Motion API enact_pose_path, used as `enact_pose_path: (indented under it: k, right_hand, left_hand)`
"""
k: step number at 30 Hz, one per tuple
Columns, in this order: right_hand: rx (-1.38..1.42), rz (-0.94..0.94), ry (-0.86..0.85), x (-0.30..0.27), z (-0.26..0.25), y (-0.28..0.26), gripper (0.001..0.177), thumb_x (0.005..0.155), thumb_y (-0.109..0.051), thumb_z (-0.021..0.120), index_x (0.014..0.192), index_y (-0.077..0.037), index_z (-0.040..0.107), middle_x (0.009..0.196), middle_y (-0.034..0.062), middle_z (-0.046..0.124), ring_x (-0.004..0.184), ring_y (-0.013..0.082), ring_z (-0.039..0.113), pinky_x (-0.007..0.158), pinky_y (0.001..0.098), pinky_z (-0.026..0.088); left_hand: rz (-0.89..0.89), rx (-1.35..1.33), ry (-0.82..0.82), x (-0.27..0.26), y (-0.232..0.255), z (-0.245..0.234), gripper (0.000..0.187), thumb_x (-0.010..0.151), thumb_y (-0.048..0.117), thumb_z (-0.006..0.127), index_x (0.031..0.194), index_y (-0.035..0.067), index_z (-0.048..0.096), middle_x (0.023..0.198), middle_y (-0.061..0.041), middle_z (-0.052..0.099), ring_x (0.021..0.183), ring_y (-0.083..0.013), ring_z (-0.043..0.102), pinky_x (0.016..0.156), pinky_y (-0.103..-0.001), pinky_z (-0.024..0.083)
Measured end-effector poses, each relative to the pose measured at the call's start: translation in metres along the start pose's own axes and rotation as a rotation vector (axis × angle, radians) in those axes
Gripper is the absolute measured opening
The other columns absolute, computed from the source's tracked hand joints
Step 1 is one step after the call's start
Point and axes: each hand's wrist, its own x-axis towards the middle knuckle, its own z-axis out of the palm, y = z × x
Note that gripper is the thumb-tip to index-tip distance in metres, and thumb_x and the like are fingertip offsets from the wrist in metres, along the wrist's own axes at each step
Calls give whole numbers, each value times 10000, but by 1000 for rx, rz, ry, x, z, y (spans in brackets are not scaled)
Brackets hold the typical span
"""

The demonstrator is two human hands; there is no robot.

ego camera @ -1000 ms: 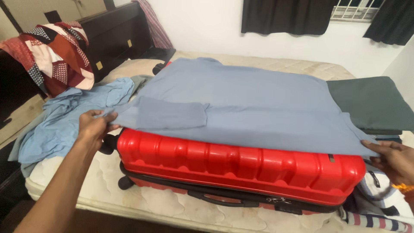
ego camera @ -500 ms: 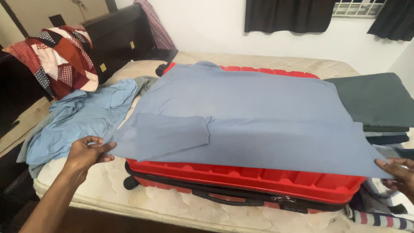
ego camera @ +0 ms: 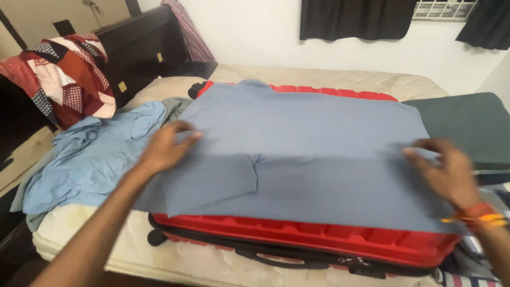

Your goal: The person folds a light blue shirt and a light blue t-shirt on a red suitcase, smoothing and aligning each garment before folding it into a compact rectangle. The person then picks up a grey hoodie, zips it closed, and places it on the suitcase.

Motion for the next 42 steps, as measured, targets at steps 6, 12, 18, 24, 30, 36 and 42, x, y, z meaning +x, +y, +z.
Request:
enact_pose_path:
  k: [6,12,18,24,30,36,42]
  right_hand:
    - [150,-344,-224,25,56,-89,574,878,-500,687,1269,-80,676,1438,173,590,1279,360,593,1038,443,490]
    - [-122,-304,-506,88,87,-68,725,906,-615,534,1488,-186,485,1650,96,284,1534,270,238,1188,571,193]
    - [-158,-221,-495,160,110,8,744,947,-638,405,1539,-188,413,1660,74,277,1540,268,222,1213,542,167]
    - [-190,-110,-402,207,119,76,733,973,-628,398,1527,-152,460,1618,108,412,1512,289,356,1219,461,289]
    - [-217,71,-368,217,111,79,823,889,-633,579,1539,-138,475,1528,194,504,1419,363,473,1163,485,388]
    - [-281,-119,-208,235,114,103,600,915,-490,679,1343,-69,679,1331,240,629,1279,381,591,1065,487,498]
    - [-330,-261,-118,244,114,128,391,844,-196,755,1226,-112,768,1252,163,711,1097,333,695,969,420,564]
  left_hand:
    - [347,-51,-308,67,55,86,655,985,559,537,1381,40,583,1432,-206,590,1356,-340,534,1148,-425,395]
    - [280,206,-437,112,39,125,788,923,641,529,1525,144,424,1649,-142,282,1540,-295,220,1219,-499,193]
    - [47,285,-363,159,4,129,821,902,698,459,1563,220,364,1680,-88,186,1557,-267,129,1210,-588,100]
    - [-183,370,-113,193,-24,132,764,915,658,560,1482,153,469,1639,-211,255,1536,-398,148,1156,-679,109]
    - [-520,183,15,227,-36,107,1141,613,599,914,1472,9,449,1456,-265,533,1400,-440,457,1150,-631,315]
    - [-670,181,-120,248,-50,87,957,631,514,922,1357,-23,602,1376,-277,656,1343,-453,555,1194,-640,299]
    - [-686,-342,-97,261,-77,78,798,776,342,886,1331,-138,571,1339,-355,616,1261,-441,615,1136,-511,431]
